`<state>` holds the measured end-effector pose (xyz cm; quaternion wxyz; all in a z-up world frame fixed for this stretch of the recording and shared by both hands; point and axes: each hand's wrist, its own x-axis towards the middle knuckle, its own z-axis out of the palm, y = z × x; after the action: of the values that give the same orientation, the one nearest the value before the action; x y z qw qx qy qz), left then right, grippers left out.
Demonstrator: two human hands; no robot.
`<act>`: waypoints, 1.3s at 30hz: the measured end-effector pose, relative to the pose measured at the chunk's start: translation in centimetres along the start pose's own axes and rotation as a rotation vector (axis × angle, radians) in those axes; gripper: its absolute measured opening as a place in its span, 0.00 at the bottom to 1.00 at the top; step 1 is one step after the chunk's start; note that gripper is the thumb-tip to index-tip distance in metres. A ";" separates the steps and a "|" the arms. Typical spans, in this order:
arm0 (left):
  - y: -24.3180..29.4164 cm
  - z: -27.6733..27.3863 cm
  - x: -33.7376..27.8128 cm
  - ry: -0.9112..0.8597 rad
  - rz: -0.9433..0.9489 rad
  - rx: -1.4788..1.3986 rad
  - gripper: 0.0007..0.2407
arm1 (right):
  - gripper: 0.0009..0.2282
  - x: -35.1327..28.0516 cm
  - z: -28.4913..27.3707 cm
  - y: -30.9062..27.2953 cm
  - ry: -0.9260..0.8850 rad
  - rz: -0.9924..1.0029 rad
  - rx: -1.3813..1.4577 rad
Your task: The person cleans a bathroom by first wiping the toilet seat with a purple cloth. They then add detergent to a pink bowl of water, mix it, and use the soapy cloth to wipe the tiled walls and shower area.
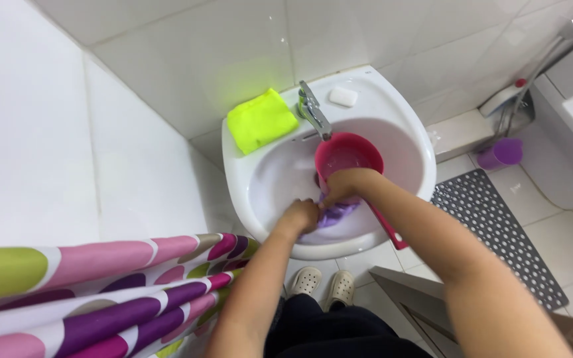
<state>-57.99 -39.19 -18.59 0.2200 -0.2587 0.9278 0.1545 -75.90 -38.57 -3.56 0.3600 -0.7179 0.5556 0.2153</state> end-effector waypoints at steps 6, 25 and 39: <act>3.0 -10.3 -9.2 0.164 -0.204 -0.469 0.11 | 0.25 -6.7 0.8 -1.7 0.416 0.019 -0.079; -0.4 -19.6 -14.2 0.729 -0.282 -0.766 0.15 | 0.18 -9.0 1.5 -6.1 1.095 0.004 0.250; 1.7 -18.2 -10.5 0.996 0.274 -0.873 0.07 | 0.24 -11.4 3.6 -9.5 1.132 0.294 0.841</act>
<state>-56.83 -40.80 2.37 -0.3803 -0.2443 0.7954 0.4038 -69.85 -27.33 4.79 0.2300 -0.4378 0.7837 -0.3759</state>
